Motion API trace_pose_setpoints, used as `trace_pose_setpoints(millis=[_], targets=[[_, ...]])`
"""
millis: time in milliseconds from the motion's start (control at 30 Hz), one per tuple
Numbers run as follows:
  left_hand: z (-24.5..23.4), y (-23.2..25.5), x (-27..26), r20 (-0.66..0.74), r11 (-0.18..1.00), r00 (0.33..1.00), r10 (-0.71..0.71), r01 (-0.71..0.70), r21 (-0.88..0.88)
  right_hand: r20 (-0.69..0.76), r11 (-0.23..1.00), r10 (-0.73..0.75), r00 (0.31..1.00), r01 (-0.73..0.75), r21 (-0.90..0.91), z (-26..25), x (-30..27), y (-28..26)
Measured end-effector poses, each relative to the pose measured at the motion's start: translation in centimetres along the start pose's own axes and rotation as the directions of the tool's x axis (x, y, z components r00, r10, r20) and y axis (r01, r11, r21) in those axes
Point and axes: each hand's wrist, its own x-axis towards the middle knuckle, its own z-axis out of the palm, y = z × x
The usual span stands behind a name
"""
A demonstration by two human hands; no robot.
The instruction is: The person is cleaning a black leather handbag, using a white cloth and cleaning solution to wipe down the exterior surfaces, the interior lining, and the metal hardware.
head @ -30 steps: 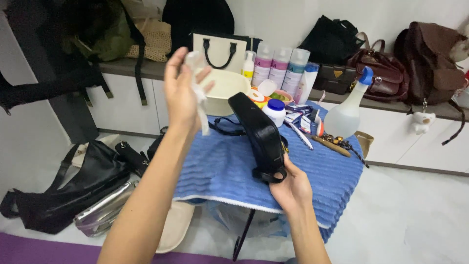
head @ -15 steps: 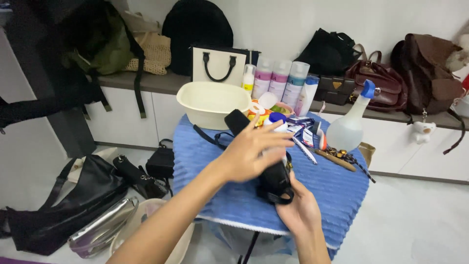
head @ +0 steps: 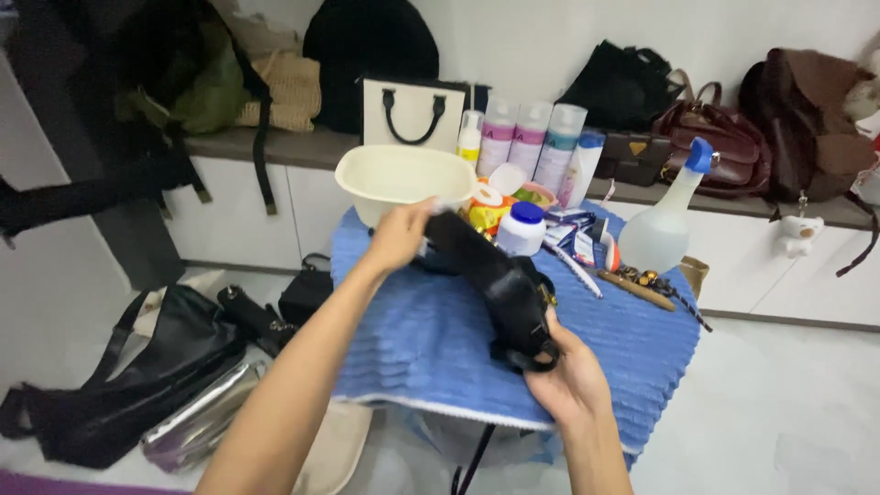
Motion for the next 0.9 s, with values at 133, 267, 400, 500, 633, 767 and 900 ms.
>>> trace_pose_setpoints(millis=[133,267,400,500,633,767,900], targets=[[-2.7,2.3,-3.6,0.199,0.927,0.939,-0.28,0.318,-0.2,0.016,0.999,-0.001,1.0,0.001,0.041,-0.2,-0.3,-0.3],[-2.8,6.1,-4.9,-0.192,0.975,0.969,-0.158,0.122,-0.186,-0.034,1.0,-0.014,0.999,0.015,0.015,0.7,-1.3,-0.4],[-2.3,14.0,-8.2,-0.222,0.858,0.837,0.5,-0.513,-0.001,0.151,0.999,-0.019,0.988,0.012,0.046,-1.5,0.8,0.1],[-2.9,18.1,-11.0,0.055,0.664,0.705,0.707,-0.689,0.291,0.161,0.997,-0.061,0.985,0.053,0.052,-2.2,1.1,0.5],[-1.3,18.4,-11.2,0.169,0.584,0.678,0.715,-0.713,0.388,0.146,0.995,-0.074,0.987,0.063,0.078,-2.0,0.8,0.6],[-0.5,19.3,-10.4,0.288,0.413,0.628,0.723,-0.727,0.548,0.099,0.998,-0.059,0.993,0.057,0.02,-1.9,0.9,0.9],[0.3,18.6,-8.5,0.379,0.347,0.551,0.744,-0.802,0.485,0.252,0.993,-0.116,0.961,0.115,0.019,-6.0,5.6,2.3]])
